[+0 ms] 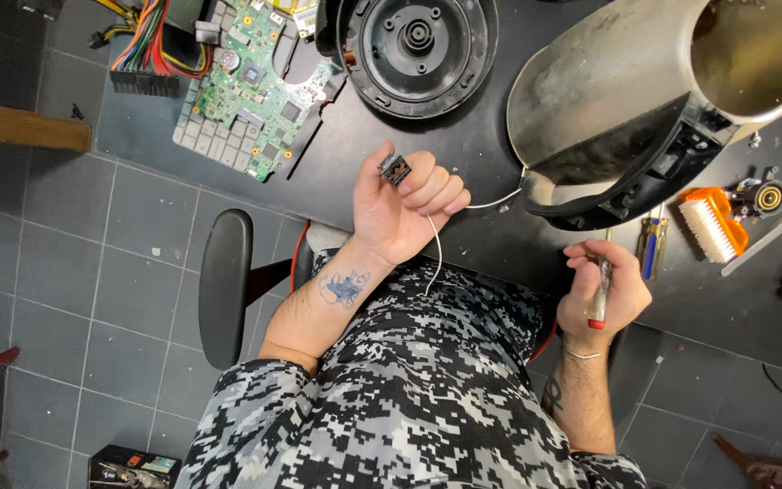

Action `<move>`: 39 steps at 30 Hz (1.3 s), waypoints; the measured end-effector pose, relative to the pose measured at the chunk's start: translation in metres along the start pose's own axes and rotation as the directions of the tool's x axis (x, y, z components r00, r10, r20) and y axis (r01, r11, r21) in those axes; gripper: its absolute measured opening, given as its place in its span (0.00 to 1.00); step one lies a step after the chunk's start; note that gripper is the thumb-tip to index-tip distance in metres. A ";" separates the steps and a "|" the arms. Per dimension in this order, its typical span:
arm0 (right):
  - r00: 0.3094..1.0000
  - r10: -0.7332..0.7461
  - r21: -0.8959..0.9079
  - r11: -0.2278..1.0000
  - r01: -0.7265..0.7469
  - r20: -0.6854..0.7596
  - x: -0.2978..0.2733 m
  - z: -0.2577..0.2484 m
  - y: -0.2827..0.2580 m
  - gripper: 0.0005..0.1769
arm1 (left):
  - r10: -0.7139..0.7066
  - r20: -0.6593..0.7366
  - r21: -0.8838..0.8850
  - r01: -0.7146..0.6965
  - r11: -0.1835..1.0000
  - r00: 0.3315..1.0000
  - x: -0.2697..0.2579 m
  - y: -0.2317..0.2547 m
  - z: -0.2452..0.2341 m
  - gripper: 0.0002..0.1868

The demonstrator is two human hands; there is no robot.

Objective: The person disassembles a small black plastic component attached to a metal kettle, removes a switch, and uses a screwdriver to pry and clean inside the switch housing. The person then reassembles the switch and holds it up for inspection.

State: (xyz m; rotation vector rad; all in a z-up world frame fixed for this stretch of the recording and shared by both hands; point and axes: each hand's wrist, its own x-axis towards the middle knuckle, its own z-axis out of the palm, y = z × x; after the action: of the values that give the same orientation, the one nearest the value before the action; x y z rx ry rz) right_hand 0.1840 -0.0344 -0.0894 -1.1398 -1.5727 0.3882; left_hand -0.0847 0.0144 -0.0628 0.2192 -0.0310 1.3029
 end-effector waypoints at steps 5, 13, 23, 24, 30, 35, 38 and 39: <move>0.997 -0.035 -0.201 0.979 0.047 0.061 0.006 -0.006 -0.006 0.04 | 0.012 -0.008 0.016 -0.012 1.000 1.000 0.001 -0.002 -0.002 0.24; 0.998 -0.023 -0.192 0.981 0.034 0.058 0.010 -0.008 -0.004 0.08 | -0.065 0.004 0.082 0.065 0.995 0.998 0.004 -0.004 0.005 0.26; 1.000 0.005 -0.042 0.999 -0.004 0.016 -0.005 -0.012 0.010 0.33 | -0.080 0.015 0.102 0.078 0.992 0.997 0.005 -0.005 0.005 0.26; 1.000 0.006 -0.042 0.999 -0.006 0.019 -0.007 -0.013 0.013 0.33 | -0.078 0.012 0.101 0.077 0.992 0.997 0.005 -0.005 0.004 0.26; 1.000 0.002 -0.051 0.999 -0.001 0.006 -0.013 -0.015 0.020 0.28 | -0.076 0.024 0.101 0.073 0.992 0.997 0.004 -0.006 -0.001 0.25; 1.000 0.002 -0.065 0.998 0.000 0.022 -0.012 -0.014 0.018 0.27 | -0.069 0.036 0.069 0.066 0.995 0.997 0.003 -0.006 -0.002 0.24; 0.999 0.015 -0.066 0.998 -0.013 0.036 -0.011 -0.015 0.017 0.27 | -0.056 0.038 0.066 0.053 0.996 0.998 0.004 -0.006 -0.002 0.24; 0.999 0.014 -0.065 0.998 -0.012 0.038 -0.011 -0.015 0.017 0.27 | -0.053 0.037 0.066 0.051 0.997 0.998 0.003 -0.007 -0.002 0.24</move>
State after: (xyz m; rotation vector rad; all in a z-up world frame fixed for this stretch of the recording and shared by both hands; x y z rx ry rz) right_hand 0.2040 -0.0398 -0.1030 -1.1993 -1.6222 0.3718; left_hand -0.0779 0.0159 -0.0654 0.2992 -0.0159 1.2489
